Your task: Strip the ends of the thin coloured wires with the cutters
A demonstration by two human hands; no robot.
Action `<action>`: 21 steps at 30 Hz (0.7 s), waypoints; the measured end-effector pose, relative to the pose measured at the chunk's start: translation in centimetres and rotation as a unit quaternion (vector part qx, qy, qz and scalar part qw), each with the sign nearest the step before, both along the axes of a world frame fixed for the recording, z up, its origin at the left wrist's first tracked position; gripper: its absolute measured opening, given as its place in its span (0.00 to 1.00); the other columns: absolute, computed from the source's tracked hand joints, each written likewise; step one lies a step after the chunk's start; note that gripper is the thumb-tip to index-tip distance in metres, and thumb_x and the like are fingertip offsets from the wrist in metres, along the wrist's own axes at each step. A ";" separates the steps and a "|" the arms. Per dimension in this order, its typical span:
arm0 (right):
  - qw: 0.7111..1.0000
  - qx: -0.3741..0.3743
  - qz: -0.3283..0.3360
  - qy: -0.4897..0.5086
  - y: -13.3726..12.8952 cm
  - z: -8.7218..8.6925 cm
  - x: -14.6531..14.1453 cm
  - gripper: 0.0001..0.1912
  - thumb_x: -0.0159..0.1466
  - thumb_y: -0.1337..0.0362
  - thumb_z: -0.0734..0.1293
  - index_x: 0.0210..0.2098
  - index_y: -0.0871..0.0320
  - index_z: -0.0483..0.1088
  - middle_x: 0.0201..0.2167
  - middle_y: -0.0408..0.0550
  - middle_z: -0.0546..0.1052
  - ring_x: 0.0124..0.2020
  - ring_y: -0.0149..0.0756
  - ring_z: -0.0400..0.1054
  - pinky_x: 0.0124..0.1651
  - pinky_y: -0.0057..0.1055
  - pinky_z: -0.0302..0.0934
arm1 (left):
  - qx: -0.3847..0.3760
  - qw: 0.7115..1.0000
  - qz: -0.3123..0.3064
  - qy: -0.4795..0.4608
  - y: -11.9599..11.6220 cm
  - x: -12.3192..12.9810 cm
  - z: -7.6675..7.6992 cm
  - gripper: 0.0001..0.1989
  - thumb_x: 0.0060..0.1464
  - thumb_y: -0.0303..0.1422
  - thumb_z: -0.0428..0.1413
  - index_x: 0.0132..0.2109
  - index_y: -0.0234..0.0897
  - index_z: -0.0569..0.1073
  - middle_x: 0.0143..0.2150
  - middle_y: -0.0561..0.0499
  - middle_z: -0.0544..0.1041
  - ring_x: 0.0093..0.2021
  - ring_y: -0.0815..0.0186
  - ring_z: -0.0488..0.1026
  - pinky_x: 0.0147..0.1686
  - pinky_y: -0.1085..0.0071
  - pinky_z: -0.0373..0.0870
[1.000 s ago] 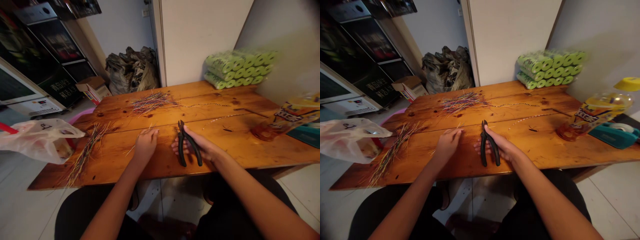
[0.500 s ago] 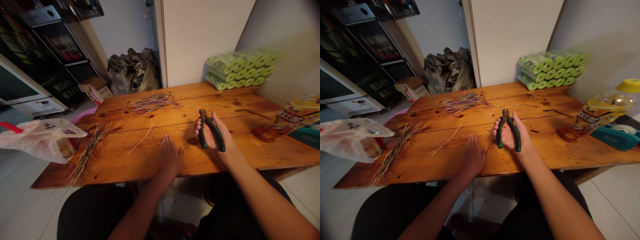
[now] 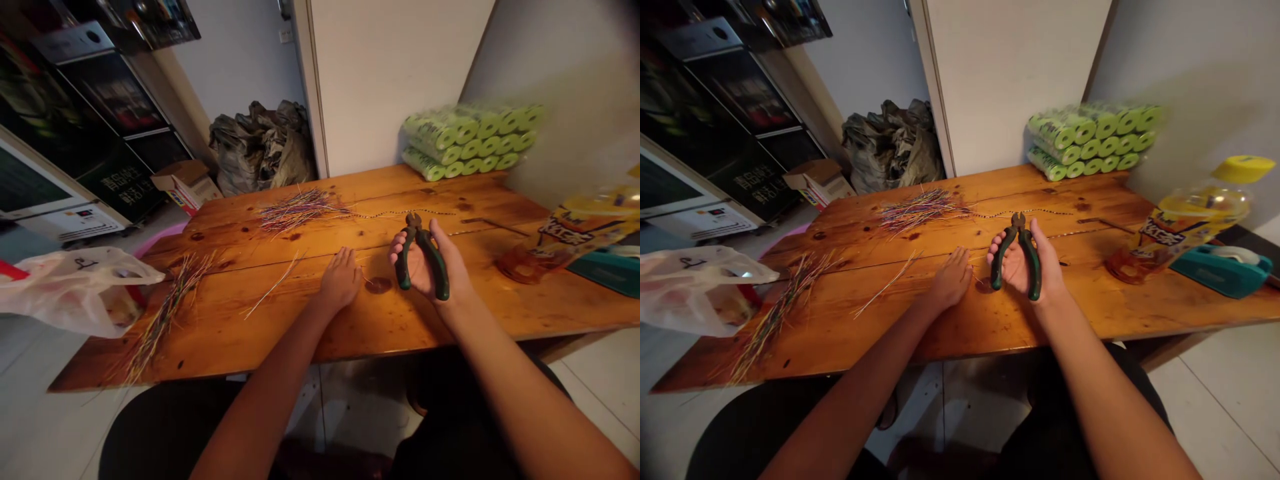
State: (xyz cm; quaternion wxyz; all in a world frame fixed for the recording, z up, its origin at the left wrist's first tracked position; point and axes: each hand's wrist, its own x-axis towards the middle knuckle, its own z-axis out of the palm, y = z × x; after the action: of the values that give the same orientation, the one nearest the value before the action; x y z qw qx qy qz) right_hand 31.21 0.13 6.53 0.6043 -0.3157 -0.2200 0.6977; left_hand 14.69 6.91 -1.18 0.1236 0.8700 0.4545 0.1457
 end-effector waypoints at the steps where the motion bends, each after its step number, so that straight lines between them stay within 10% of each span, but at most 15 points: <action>1: 1.000 0.006 -0.003 0.012 0.0 0.0 0.1 0.26 0.64 0.44 0.51 0.29 0.56 0.69 0.24 0.46 0.73 0.26 0.36 0.69 0.32 0.34 0.68 | 0.003 1.000 -0.011 0.001 -0.2 0.5 -0.1 0.27 0.60 0.32 0.38 0.62 0.19 0.56 0.66 0.34 0.54 0.67 0.58 0.48 0.65 0.62 0.43; 8: 0.999 0.005 -0.043 -0.005 0.2 -0.2 0.4 0.26 0.65 0.46 0.51 0.28 0.55 0.69 0.26 0.45 0.72 0.27 0.34 0.68 0.33 0.32 0.68 | -0.053 0.981 -0.108 -0.150 -2.7 2.5 0.5 0.26 0.59 0.29 0.38 0.64 0.30 0.54 0.65 0.44 0.57 0.65 0.65 0.53 0.64 0.66 0.50; 14: 0.998 0.014 -0.067 0.012 0.0 0.2 0.5 0.27 0.66 0.48 0.48 0.27 0.54 0.69 0.26 0.46 0.72 0.29 0.33 0.69 0.34 0.31 0.68 | 0.015 0.971 0.088 -0.220 -2.8 -7.6 3.0 0.22 0.58 0.29 0.41 0.59 0.30 0.62 0.60 0.41 0.66 0.60 0.63 0.62 0.60 0.62 0.56; 21: 0.982 -0.030 -0.135 0.130 0.5 -1.1 0.3 0.15 0.64 0.53 0.57 0.29 0.55 0.66 0.30 0.48 0.73 0.34 0.37 0.71 0.42 0.39 0.69 | 0.137 0.984 0.115 -0.016 -5.2 -16.4 2.8 0.13 0.58 0.32 0.47 0.44 0.40 0.75 0.41 0.48 0.78 0.44 0.60 0.70 0.47 0.61 0.66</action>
State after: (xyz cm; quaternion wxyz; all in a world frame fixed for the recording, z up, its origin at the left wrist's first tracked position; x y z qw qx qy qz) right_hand 31.49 0.60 5.44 0.7065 -0.2669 -0.0735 0.6514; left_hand -1.66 1.75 1.65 -0.0075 0.8184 0.5248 0.2339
